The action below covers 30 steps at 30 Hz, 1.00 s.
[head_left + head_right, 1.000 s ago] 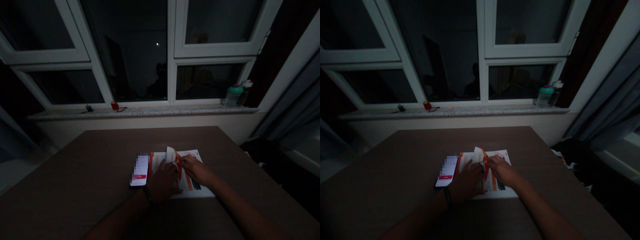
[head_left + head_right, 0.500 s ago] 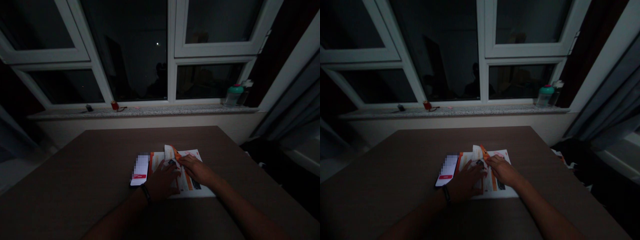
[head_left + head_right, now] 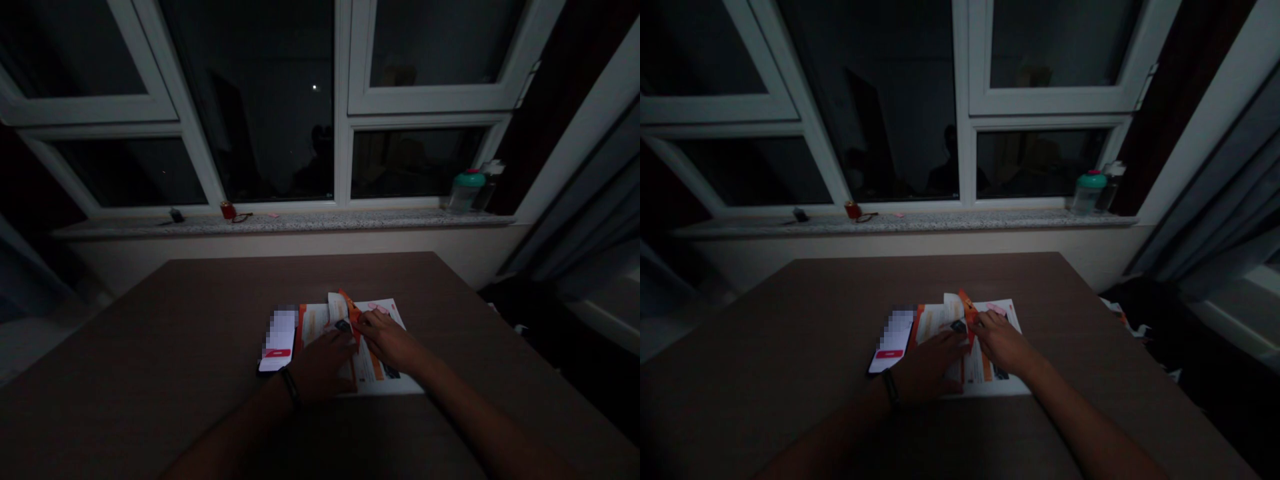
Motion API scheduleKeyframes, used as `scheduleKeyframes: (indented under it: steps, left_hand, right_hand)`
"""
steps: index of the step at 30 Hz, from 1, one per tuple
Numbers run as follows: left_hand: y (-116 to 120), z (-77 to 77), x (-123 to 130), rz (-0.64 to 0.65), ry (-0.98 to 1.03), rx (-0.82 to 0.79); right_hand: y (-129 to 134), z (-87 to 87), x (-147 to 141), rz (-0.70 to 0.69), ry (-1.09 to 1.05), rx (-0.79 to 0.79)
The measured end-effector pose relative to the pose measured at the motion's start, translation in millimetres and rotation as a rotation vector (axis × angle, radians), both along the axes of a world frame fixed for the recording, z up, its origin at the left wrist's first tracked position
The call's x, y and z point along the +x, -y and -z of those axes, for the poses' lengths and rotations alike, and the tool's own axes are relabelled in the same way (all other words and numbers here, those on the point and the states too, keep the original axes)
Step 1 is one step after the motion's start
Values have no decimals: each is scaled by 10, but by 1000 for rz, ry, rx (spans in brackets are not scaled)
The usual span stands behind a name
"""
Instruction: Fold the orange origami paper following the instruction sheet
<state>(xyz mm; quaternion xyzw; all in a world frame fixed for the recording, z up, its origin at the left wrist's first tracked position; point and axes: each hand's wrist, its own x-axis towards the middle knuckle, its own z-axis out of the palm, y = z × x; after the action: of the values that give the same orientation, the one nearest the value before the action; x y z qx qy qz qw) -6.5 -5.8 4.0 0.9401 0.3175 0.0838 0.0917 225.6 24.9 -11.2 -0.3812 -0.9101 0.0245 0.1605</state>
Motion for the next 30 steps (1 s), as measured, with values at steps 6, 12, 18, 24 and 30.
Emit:
scheduleKeyframes:
  steps: [6,12,18,24,30]
  left_hand:
    - [-23,-58,-17,30,10,-37]
    - [-20,-93,-42,42,-9,-39]
    - [-26,-49,-56,40,-51,-8]
    - [-22,-37,-53,27,-92,0]
    - [1,-100,-37,29,-79,7]
  right_hand:
    - [-9,-6,-15,-5,20,9]
    - [-16,-19,-10,-30,7,-5]
    - [-21,-31,0,-41,3,-24]
    - [-44,-5,10,-39,-5,-38]
    - [-30,-20,10,-27,-46,-86]
